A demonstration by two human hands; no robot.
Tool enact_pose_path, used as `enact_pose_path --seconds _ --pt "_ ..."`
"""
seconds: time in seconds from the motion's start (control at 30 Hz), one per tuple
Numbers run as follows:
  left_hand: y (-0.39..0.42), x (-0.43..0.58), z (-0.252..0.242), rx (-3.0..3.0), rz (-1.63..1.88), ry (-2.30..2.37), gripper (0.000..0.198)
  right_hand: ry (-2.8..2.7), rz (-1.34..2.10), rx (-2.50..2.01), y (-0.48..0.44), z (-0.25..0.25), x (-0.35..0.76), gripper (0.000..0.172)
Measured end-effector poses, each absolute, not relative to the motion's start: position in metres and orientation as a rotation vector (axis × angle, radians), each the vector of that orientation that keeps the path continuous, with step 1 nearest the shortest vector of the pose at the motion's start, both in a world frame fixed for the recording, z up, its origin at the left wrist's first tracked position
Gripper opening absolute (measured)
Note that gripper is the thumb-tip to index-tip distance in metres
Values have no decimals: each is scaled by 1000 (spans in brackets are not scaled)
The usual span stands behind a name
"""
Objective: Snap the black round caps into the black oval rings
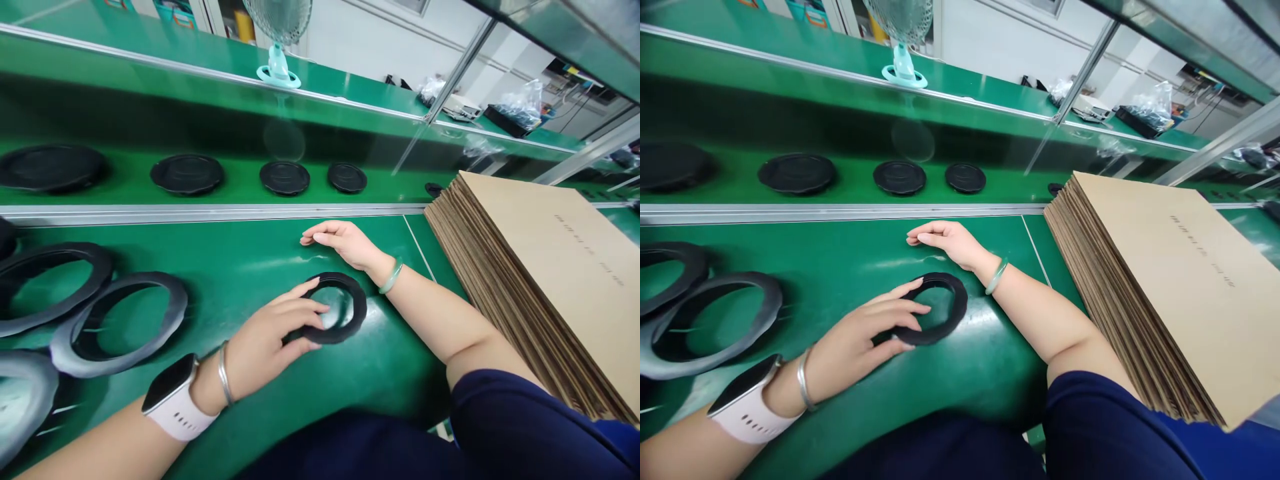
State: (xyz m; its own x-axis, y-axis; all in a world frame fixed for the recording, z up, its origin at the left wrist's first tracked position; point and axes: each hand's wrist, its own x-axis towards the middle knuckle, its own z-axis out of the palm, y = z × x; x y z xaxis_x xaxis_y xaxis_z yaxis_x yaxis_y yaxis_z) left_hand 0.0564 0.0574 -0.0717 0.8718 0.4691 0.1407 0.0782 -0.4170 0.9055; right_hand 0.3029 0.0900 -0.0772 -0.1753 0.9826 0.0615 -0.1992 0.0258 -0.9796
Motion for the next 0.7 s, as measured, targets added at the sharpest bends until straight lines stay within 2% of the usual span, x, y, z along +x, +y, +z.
enact_pose_path --seconds 0.13,0.23,0.7 --pt "64 59 -61 1127 563 716 24 -1063 1391 -907 92 -78 302 43" --pt "69 61 -54 799 562 749 18 -1019 1408 -950 92 -78 303 42" --pt "72 60 -53 707 579 713 14 -1027 1427 -1003 90 -75 303 42"
